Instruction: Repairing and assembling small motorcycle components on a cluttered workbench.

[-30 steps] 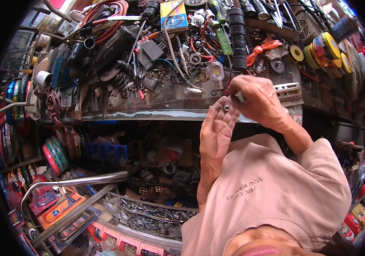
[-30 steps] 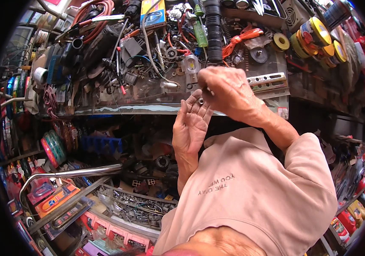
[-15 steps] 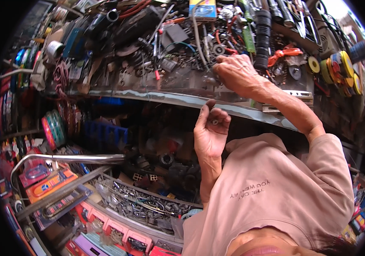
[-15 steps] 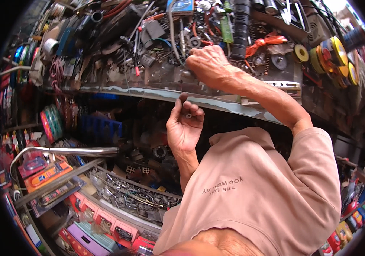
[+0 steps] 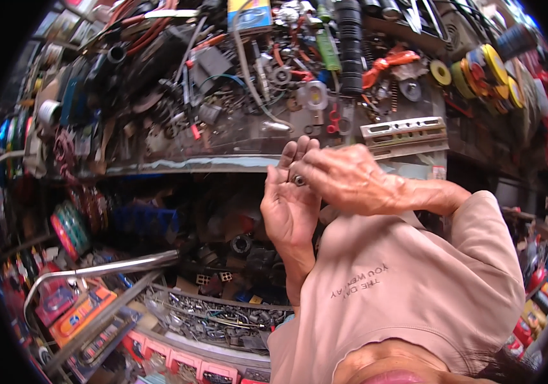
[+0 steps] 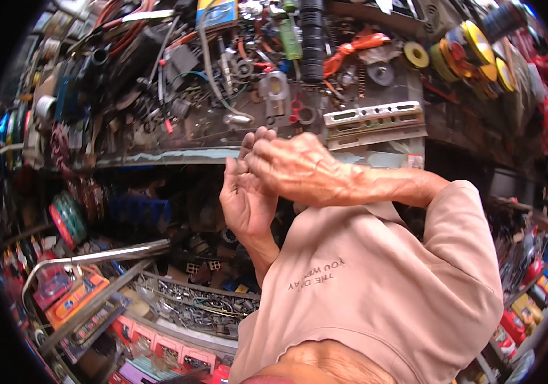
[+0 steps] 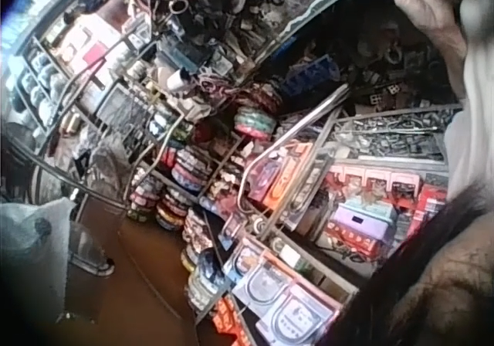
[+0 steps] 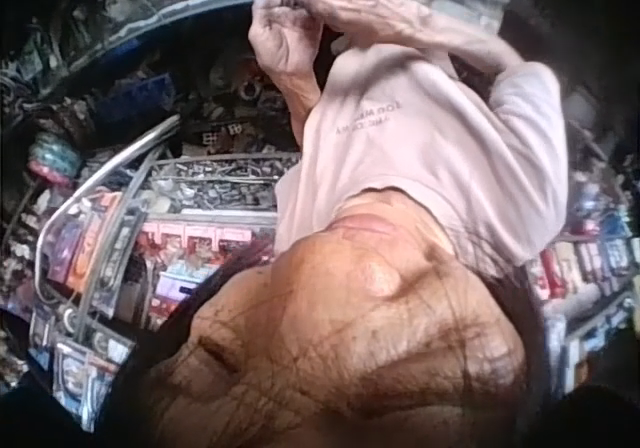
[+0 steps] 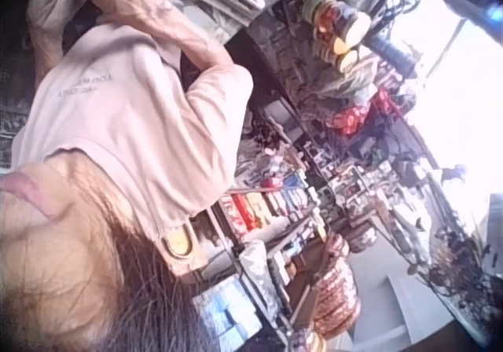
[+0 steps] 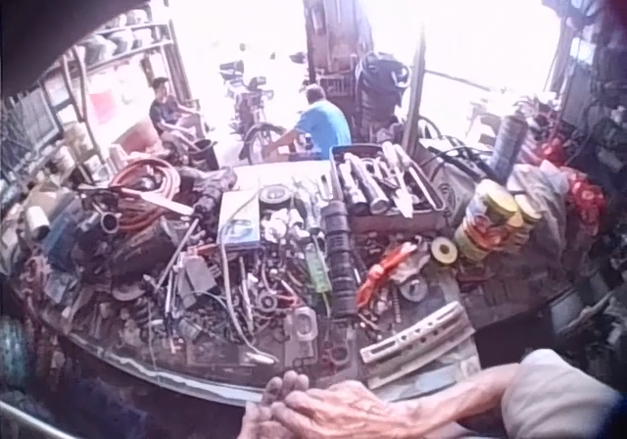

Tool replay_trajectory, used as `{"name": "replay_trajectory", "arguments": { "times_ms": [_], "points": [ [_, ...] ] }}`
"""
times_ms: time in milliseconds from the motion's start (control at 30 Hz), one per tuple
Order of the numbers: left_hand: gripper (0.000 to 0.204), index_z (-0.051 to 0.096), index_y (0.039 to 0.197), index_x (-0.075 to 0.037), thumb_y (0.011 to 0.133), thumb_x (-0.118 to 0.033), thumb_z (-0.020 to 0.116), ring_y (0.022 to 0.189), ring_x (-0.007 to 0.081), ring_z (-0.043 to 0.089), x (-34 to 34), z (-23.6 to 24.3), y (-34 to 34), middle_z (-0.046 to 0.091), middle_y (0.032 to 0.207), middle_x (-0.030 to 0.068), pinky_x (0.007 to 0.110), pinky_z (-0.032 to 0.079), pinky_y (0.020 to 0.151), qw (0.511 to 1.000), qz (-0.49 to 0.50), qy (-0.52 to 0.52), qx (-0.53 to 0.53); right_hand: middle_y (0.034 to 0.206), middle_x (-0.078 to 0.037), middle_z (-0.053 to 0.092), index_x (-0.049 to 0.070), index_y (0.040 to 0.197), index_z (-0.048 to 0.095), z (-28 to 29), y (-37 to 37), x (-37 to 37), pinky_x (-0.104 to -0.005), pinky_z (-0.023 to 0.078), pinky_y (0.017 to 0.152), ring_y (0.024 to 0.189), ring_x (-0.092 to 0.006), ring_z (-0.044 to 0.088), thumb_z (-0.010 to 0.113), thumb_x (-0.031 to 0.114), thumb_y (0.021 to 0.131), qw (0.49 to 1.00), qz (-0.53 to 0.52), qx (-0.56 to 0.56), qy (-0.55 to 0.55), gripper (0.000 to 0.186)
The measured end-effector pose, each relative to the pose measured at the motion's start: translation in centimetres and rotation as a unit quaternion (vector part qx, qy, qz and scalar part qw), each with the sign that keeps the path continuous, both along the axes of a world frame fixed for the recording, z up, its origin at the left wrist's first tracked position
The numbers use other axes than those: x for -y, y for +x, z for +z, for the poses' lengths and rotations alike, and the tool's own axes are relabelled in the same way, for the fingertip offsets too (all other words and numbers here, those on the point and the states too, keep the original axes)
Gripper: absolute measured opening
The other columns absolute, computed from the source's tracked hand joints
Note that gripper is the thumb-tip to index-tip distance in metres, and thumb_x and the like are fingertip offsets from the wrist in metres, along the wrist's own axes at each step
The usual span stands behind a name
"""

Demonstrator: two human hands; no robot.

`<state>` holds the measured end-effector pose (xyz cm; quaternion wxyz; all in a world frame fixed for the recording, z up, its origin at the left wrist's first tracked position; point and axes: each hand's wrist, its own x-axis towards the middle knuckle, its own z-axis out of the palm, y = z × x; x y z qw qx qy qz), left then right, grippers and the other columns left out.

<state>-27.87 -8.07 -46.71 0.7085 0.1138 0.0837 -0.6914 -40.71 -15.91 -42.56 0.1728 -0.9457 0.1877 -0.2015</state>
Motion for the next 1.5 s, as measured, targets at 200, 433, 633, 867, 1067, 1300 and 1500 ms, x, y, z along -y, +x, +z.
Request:
{"name": "replay_trajectory", "arguments": {
  "times_ms": [200, 433, 633, 867, 1067, 1300, 1500],
  "points": [
    [0.036, 0.059, 0.113, 0.003, 0.103, -0.028, 0.043, 0.085, 0.0194, 0.057, 0.4, 0.0, 0.0, 0.062, 0.096, 0.0096, 0.03, 0.05, 0.074, 0.998, 0.006, 0.063, 0.027, 0.082, -0.007, 0.059, 0.004, 0.103, 0.061, -0.3, -2.9, 0.7, -0.0349, 0.051, 0.051, 0.069, -0.022, 0.063, 0.068, 0.009, 0.076, 0.985, -0.138, 0.098, -0.015, 0.029],
    [0.029, 0.064, 0.111, 0.003, 0.1, -0.02, 0.051, 0.051, 0.0056, 0.046, 3.8, -0.7, 0.2, 0.058, 0.067, -0.0021, 0.024, 0.034, 0.044, 0.763, 0.043, 0.108, 0.636, 0.086, -0.011, 0.058, 0.004, 0.105, 0.059, -2.1, 1.6, 6.7, -0.0386, 0.048, 0.059, 0.072, -0.0266, 0.064, 0.064, 0.01, 0.078, 0.988, -0.072, -0.118, -0.071, 0.028],
    [0.025, 0.069, 0.113, -0.012, 0.091, -0.022, 0.063, 0.062, 0.04, 0.062, 4.1, -0.5, 0.8, 0.062, 0.066, 0.0209, 0.045, 0.048, 0.056, 0.306, 0.052, 0.208, 0.928, 0.083, -0.015, 0.06, -0.001, 0.088, 0.06, -2.2, 0.1, 5.5, -0.0409, 0.051, 0.059, 0.073, -0.0286, 0.067, 0.061, 0.007, 0.078, 0.971, -0.075, -0.204, -0.098, 0.013],
    [0.023, 0.071, 0.11, -0.014, 0.089, -0.021, 0.064, 0.057, 0.0374, 0.06, 5.3, -1.3, 1.4, 0.059, 0.058, 0.0179, 0.043, 0.047, 0.054, 0.262, 0.107, 0.176, 0.943, 0.067, -0.017, 0.063, -0.001, 0.07, 0.064, -2.0, 1.5, 7.1, -0.0357, 0.049, 0.05, 0.061, -0.0238, 0.066, 0.065, 0.008, 0.072, 0.98, -0.088, -0.098, -0.152, 0.009],
    [0.027, 0.072, 0.111, -0.014, 0.085, -0.012, 0.063, 0.06, 0.0365, 0.063, 5.3, -1.2, 1.1, 0.065, 0.067, 0.0168, 0.043, 0.049, 0.055, 0.199, 0.059, 0.147, 0.967, 0.072, -0.012, 0.061, 0.002, 0.093, 0.062, -1.6, -0.4, 6.4, -0.0396, 0.045, 0.049, 0.063, -0.0276, 0.064, 0.063, 0.013, 0.081, 0.97, -0.118, -0.189, -0.094, 0.016],
    [0.033, 0.072, 0.107, -0.01, 0.076, -0.003, 0.063, 0.06, 0.031, 0.064, 5.0, -2.4, 1.4, 0.068, 0.072, 0.0121, 0.039, 0.05, 0.053, 0.209, 0.125, 0.087, 0.966, 0.065, -0.015, 0.063, 0.0, 0.079, 0.061, -0.1, -3.2, 5.2, -0.0389, 0.049, 0.05, 0.06, -0.0296, 0.067, 0.063, 0.004, 0.073, 0.965, -0.197, -0.156, -0.072, 0.008],
    [0.025, 0.072, 0.092, -0.004, 0.07, 0.0, 0.061, 0.053, 0.0272, 0.059, 4.6, -3.5, 1.7, 0.059, 0.062, 0.0073, 0.034, 0.048, 0.049, 0.216, 0.201, 0.005, 0.956, 0.061, -0.015, 0.063, 0.001, 0.065, 0.061, -0.7, -0.7, 6.3, -0.0363, 0.05, 0.049, 0.058, -0.0262, 0.067, 0.063, 0.002, 0.071, 0.971, -0.167, -0.131, -0.107, 0.007]
  ]
}}
